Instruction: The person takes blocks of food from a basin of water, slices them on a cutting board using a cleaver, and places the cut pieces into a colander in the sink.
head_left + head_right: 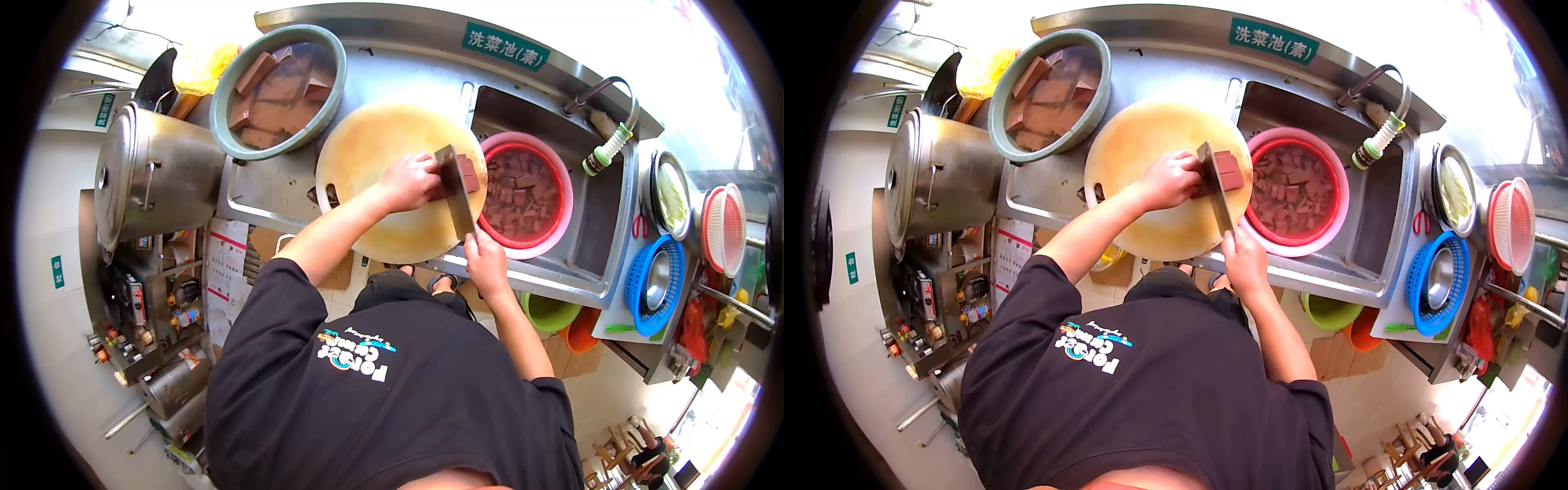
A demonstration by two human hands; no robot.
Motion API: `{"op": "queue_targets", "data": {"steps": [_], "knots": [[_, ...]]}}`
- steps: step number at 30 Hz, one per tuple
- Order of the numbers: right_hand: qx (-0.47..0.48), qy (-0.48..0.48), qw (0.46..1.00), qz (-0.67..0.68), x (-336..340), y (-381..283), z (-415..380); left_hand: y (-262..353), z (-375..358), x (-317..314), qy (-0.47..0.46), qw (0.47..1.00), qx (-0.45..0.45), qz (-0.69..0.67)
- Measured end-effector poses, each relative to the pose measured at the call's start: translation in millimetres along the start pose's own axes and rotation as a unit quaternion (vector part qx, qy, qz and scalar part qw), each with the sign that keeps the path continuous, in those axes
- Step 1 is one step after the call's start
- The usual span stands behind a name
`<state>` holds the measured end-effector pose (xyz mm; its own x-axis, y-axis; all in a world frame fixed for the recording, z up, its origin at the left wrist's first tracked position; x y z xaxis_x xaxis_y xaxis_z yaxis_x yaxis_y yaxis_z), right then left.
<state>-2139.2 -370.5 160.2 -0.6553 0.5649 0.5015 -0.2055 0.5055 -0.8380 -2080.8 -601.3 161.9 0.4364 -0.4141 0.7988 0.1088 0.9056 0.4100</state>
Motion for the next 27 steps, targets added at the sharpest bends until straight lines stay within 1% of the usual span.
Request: {"op": "queue_targets", "data": {"steps": [2, 4, 5, 6, 7, 10, 12, 14, 16, 18, 20, 22, 24, 26, 27], "knots": [[-0.006, 0.014, 0.999, 0.035, 0, -6, -4, 1, -7, 0, -0.002, 1.000, 0.014, -0.017], [-0.008, -0.020, 1.000, -0.012, -2, -5, 1, 2, -6, 1, -0.052, 0.998, 0.021, 0.001], [-0.016, -0.040, 0.998, -0.038, -3, -3, 3, 3, -6, 2, -0.051, 0.999, 0.018, 0.001], [-0.014, -0.037, 0.998, -0.039, -3, -4, 2, 4, -6, 3, -0.051, 0.999, 0.018, -0.004], [-0.002, -0.007, 1.000, -0.011, -3, -7, 1, 3, -6, 5, -0.050, 0.999, 0.020, -0.008], [-0.007, 0.006, 1.000, 0.020, -4, -8, -2, -4, -11, 4, -0.026, 0.999, 0.012, -0.036], [-0.007, -0.029, 0.999, -0.037, -6, -5, 1, -2, -12, 7, -0.035, 0.999, 0.005, -0.020], [0.004, -0.032, 0.998, -0.061, -9, -1, 2, -2, -9, 7, -0.042, 0.999, -0.002, -0.003], [0.006, 0.007, 1.000, -0.001, -10, 0, -5, -2, -14, 8, -0.024, 1.000, 0.006, -0.002], [0.000, 0.005, 1.000, 0.003, -9, -8, -4, -1, -18, 7, -0.040, 0.999, 0.028, 0.002], [-0.002, -0.025, 0.999, -0.030, -10, -9, -1, -2, -17, 5, -0.052, 0.998, 0.040, 0.007], [0.005, -0.010, 1.000, -0.025, -9, -8, -2, -2, -19, 5, -0.015, 0.999, 0.024, 0.020], [0.014, 0.008, 1.000, -0.015, -11, -10, -6, -2, -19, 6, 0.001, 0.999, 0.033, 0.011], [0.016, 0.009, 1.000, -0.001, -11, -14, -5, -1, -21, 7, 0.016, 0.999, 0.041, 0.000], [0.017, -0.009, 0.999, -0.026, -11, -14, -3, -1, -21, 7, 0.018, 0.999, 0.035, 0.002]]}}
Point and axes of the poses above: each hand's wrist, its own z-axis towards the middle knuckle, its own x-axis out of the back of the hand, y = z × x, the point moved 4 cm from there along z, towards the middle knuckle, and after that the axes turned 7 degrees about y, right-handed, at the moved point
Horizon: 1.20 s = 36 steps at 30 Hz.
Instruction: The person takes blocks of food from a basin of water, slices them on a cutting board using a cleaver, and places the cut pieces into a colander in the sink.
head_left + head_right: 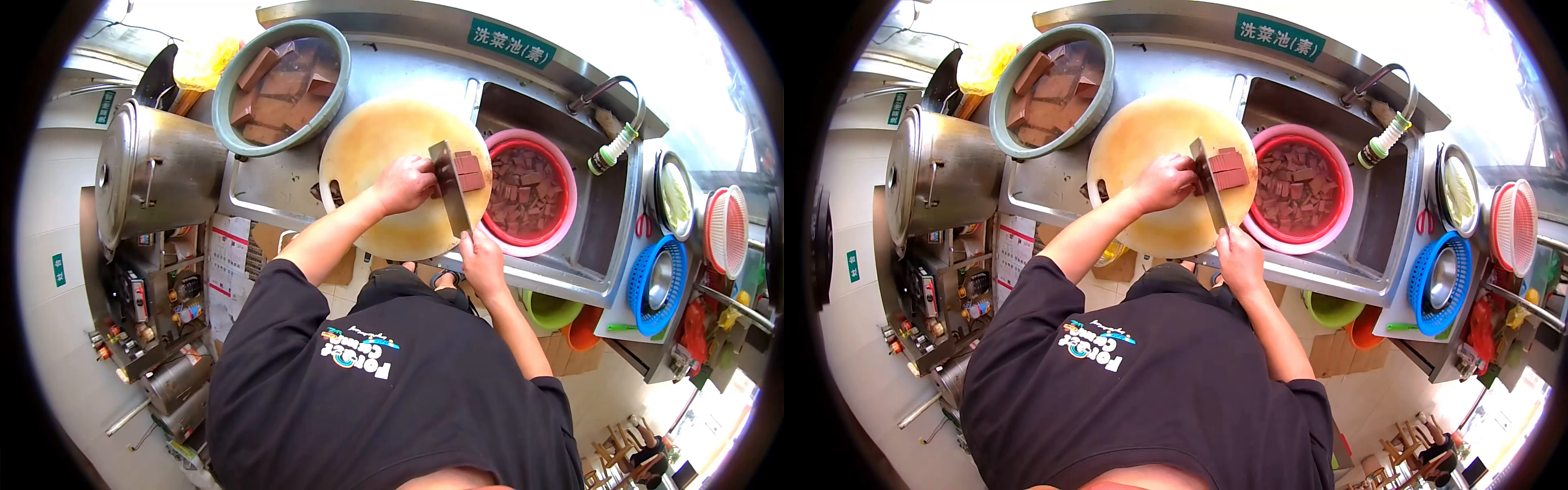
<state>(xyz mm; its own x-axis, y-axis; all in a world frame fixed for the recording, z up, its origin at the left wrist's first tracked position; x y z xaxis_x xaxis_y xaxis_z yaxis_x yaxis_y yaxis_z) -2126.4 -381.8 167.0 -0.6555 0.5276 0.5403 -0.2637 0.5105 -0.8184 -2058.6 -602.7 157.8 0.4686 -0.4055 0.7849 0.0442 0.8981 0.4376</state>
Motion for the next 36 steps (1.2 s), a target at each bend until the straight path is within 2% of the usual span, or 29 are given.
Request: {"op": "queue_targets", "data": {"steps": [3, 5, 9, 13, 21, 23, 24, 26, 27, 29, 30, 31, 32, 34, 36], "knots": [[0.002, -0.031, 0.999, -0.044, -6, 8, 2, 3, 0, 1, 0.014, 1.000, -0.005, 0.002], [0.073, 0.051, 0.996, -0.005, -4, 5, -5, 3, -3, 0, 0.023, 1.000, 0.004, 0.002], [-0.002, -0.017, 1.000, -0.006, -9, 12, -1, 2, -5, -1, 0.028, 1.000, 0.003, 0.001], [0.016, 0.014, 1.000, -0.005, -4, 0, -7, 6, -6, 2, 0.045, 0.999, 0.021, 0.000], [0.026, -0.024, 0.999, -0.021, -4, 1, -7, 2, -14, -3, 0.052, 0.998, 0.030, 0.002], [-0.059, -0.001, 0.986, 0.158, 11, -7, -17, 4, -16, -4, 0.064, 0.997, 0.038, -0.014], [-0.058, 0.020, 0.983, 0.174, 23, -19, -19, 3, -15, -2, 0.060, 0.996, 0.060, -0.033], [-0.067, 0.048, 0.976, 0.201, 33, 0, -26, -1, -13, 0, 0.046, 0.991, 0.121, -0.046], [-0.077, 0.073, 0.968, 0.228, 38, 13, -31, -1, -9, -2, 0.045, 0.991, 0.118, -0.049], [-0.098, 0.094, 0.954, 0.266, 41, 37, -40, -19, -1, -11, 0.022, 0.963, 0.261, -0.066], [-0.160, 0.088, 0.933, 0.309, 39, 51, -46, -29, 5, -20, -0.068, 0.938, 0.322, -0.111], [-0.221, 0.082, 0.906, 0.351, 35, 63, -52, -33, 12, -22, -0.072, 0.938, 0.319, -0.112], [-0.256, 0.077, 0.890, 0.371, 31, 69, -57, -35, 21, -25, -0.125, 0.929, 0.325, -0.122], [-0.273, 0.082, 0.875, 0.392, 22, 71, -61, -28, 39, -26, -0.217, 0.913, 0.325, -0.116], [-0.278, 0.071, 0.856, 0.429, 10, 79, -64, -24, 48, -31, -0.251, 0.914, 0.309, -0.079]]}}
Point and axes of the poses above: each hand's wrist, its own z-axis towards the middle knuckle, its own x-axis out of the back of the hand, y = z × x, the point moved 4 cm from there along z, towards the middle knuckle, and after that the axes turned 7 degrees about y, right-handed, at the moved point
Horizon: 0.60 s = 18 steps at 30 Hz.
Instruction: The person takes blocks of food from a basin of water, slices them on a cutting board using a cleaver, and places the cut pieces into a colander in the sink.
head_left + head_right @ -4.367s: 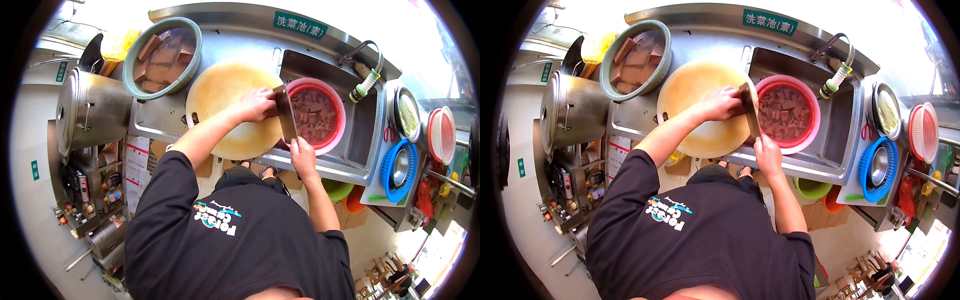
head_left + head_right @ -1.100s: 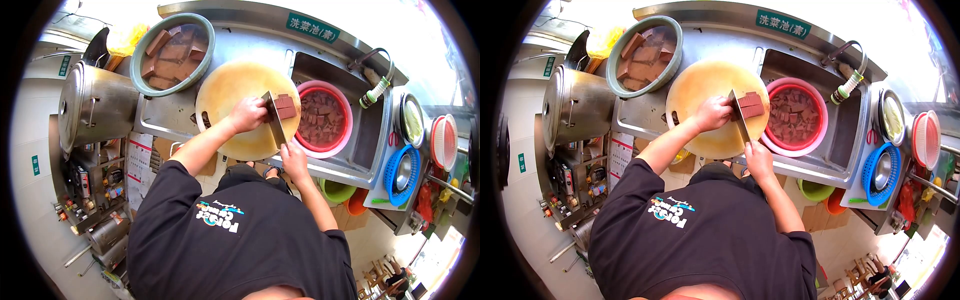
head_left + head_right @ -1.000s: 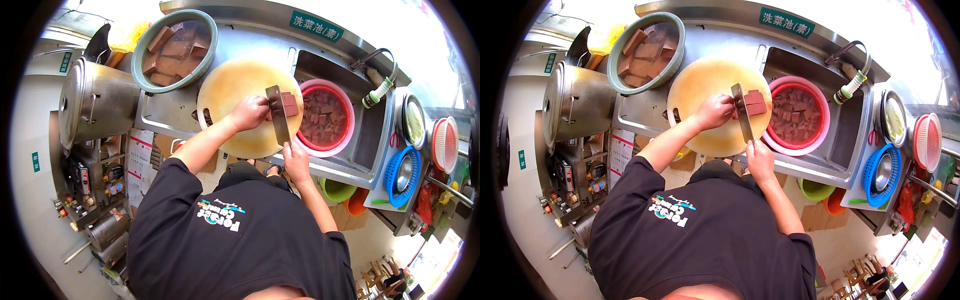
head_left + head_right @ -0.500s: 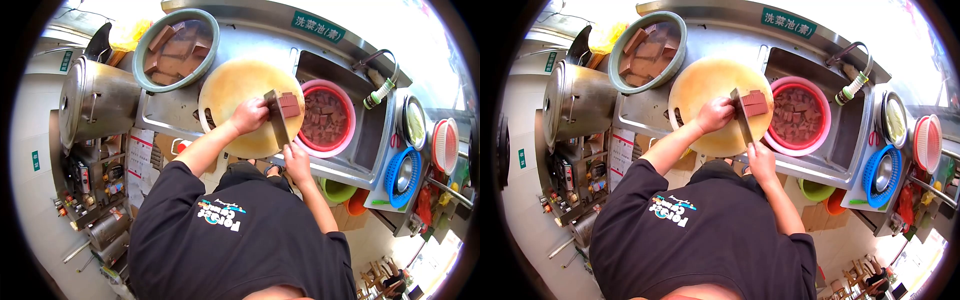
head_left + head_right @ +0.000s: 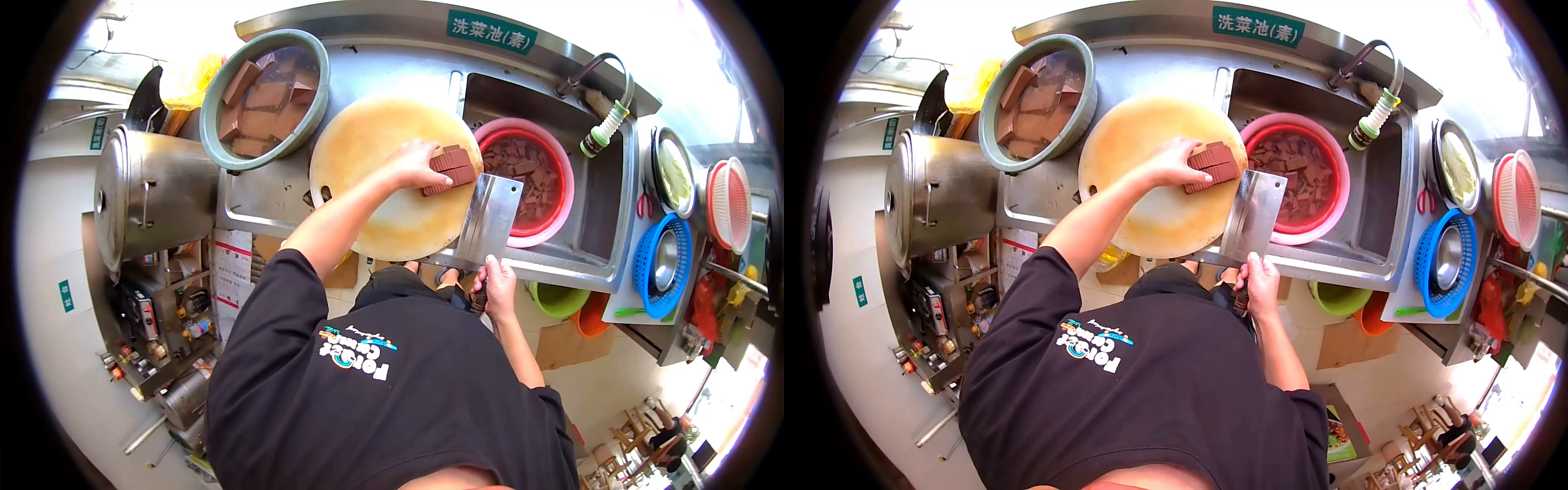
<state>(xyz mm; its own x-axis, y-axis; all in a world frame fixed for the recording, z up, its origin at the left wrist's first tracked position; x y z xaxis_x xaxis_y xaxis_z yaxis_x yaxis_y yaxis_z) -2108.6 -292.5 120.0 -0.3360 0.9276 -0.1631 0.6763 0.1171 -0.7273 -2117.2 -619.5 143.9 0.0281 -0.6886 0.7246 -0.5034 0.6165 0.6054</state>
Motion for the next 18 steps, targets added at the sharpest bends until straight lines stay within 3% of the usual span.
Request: {"op": "queue_targets", "data": {"steps": [7, 11, 18], "knots": [[-0.013, -0.075, 0.993, 0.090, -53, 12, 34, 19, 3, -14, -0.009, 0.991, 0.041, 0.125], [-0.059, -0.123, 0.986, 0.099, -81, 21, 59, 14, 3, -15, 0.014, 0.991, 0.055, 0.125], [-0.074, -0.182, 0.976, 0.097, -78, 5, 63, 10, 0, -24, 0.102, 0.990, 0.079, -0.052]]}}
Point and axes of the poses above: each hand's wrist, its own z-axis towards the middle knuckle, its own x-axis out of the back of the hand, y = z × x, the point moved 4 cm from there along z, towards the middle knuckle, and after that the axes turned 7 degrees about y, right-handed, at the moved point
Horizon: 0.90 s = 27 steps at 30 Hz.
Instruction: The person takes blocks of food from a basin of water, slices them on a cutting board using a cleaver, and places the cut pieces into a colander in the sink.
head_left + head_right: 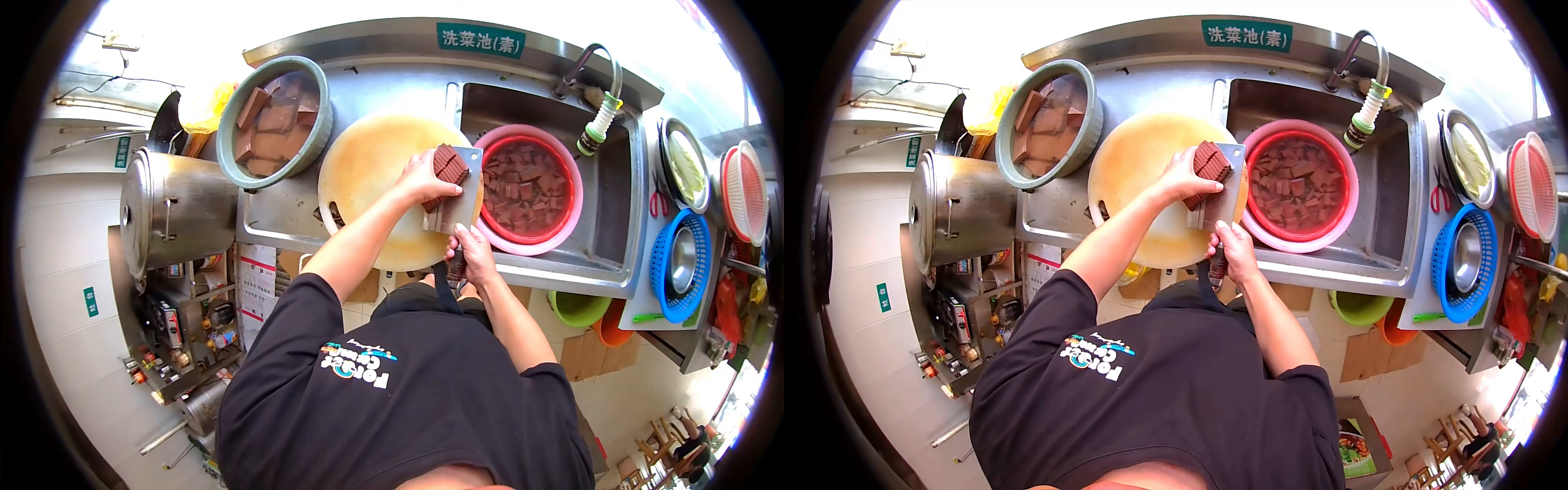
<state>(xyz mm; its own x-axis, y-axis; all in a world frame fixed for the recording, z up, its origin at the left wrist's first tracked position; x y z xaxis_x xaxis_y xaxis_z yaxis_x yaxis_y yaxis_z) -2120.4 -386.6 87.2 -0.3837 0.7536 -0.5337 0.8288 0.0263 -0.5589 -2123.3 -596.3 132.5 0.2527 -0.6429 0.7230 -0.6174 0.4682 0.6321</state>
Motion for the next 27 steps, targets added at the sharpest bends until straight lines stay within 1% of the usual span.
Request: {"op": "queue_targets", "data": {"steps": [1, 2, 5, 7, 8, 9, 10, 11, 12, 13, 14, 15, 16, 17, 19, 20, 21, 23, 24, 25, 26, 27], "knots": [[0.003, 0.000, 1.000, 0.007, 3, -6, -5, -1, -1, -6, 0.023, 0.999, 0.025, -0.021], [0.008, 0.001, 1.000, 0.014, 8, -12, -11, 7, -3, -10, 0.021, 0.999, 0.025, -0.022], [0.020, 0.022, 1.000, 0.008, 27, -43, -34, 49, -4, -23, -0.003, 0.999, 0.016, -0.042], [0.031, 0.065, 0.997, -0.003, 42, -70, -50, 75, 1, -45, -0.038, 0.998, 0.017, -0.047], [0.044, 0.082, 0.995, -0.040, 53, -83, -54, 84, 4, -60, -0.024, 0.998, 0.010, -0.063], [0.056, 0.099, 0.990, -0.078, 63, -97, -57, 91, 7, -79, -0.030, 0.997, 0.006, -0.068], [0.059, 0.117, 0.985, -0.115, 73, -111, -62, 94, 10, -100, -0.020, 0.986, 0.045, -0.159], [0.069, 0.126, 0.978, -0.149, 80, -125, -66, 92, 15, -128, -0.011, 0.965, 0.085, -0.247], [0.077, 0.140, 0.971, -0.180, 86, -136, -72, 102, 12, -143, 0.009, 0.927, 0.104, -0.360], [0.085, 0.151, 0.962, -0.210, 92, -144, -77, 107, 4, -163, -0.035, 0.861, 0.178, -0.475], [0.088, 0.153, 0.961, -0.211, 102, -148, -78, 116, -3, -167, -0.063, 0.798, 0.285, -0.527], [0.122, 0.165, 0.941, -0.271, 114, -150, -79, 120, -10, -173, -0.089, 0.719, 0.389, -0.569], [0.154, 0.175, 0.915, -0.329, 123, -152, -82, 114, -9, -183, -0.078, 0.721, 0.407, -0.555], [0.153, 0.175, 0.915, -0.329, 127, -153, -86, 102, -3, -197, -0.078, 0.721, 0.408, -0.556], [0.230, 0.196, 0.872, -0.384, 126, -161, -97, 78, 11, -216, -0.016, 0.750, 0.355, -0.558], [0.230, 0.198, 0.846, -0.438, 126, -165, -102, 84, 10, -209, 0.050, 0.732, 0.342, -0.587], [0.231, 0.192, 0.848, -0.437, 130, -164, -102, 85, 9, -195, 0.092, 0.783, 0.315, -0.528], [0.409, 0.214, 0.722, -0.515, 128, -169, -109, 96, 2, -174, 0.079, 0.786, 0.257, -0.556], [0.448, 0.197, 0.700, -0.520, 121, -175, -115, 98, 0, -168, 0.052, 0.793, 0.241, -0.557], [0.507, 0.193, 0.641, -0.543, 122, -176, -117, 97, -1, -159, 0.032, 0.799, 0.224, -0.557], [0.510, 0.183, 0.637, -0.548, 128, -174, -116, 96, -7, -148, 0.040, 0.826, 0.193, -0.529], [0.516, 0.166, 0.635, -0.551, 133, -171, -113, 101, -18, -124, 0.034, 0.851, 0.154, -0.501]]}}
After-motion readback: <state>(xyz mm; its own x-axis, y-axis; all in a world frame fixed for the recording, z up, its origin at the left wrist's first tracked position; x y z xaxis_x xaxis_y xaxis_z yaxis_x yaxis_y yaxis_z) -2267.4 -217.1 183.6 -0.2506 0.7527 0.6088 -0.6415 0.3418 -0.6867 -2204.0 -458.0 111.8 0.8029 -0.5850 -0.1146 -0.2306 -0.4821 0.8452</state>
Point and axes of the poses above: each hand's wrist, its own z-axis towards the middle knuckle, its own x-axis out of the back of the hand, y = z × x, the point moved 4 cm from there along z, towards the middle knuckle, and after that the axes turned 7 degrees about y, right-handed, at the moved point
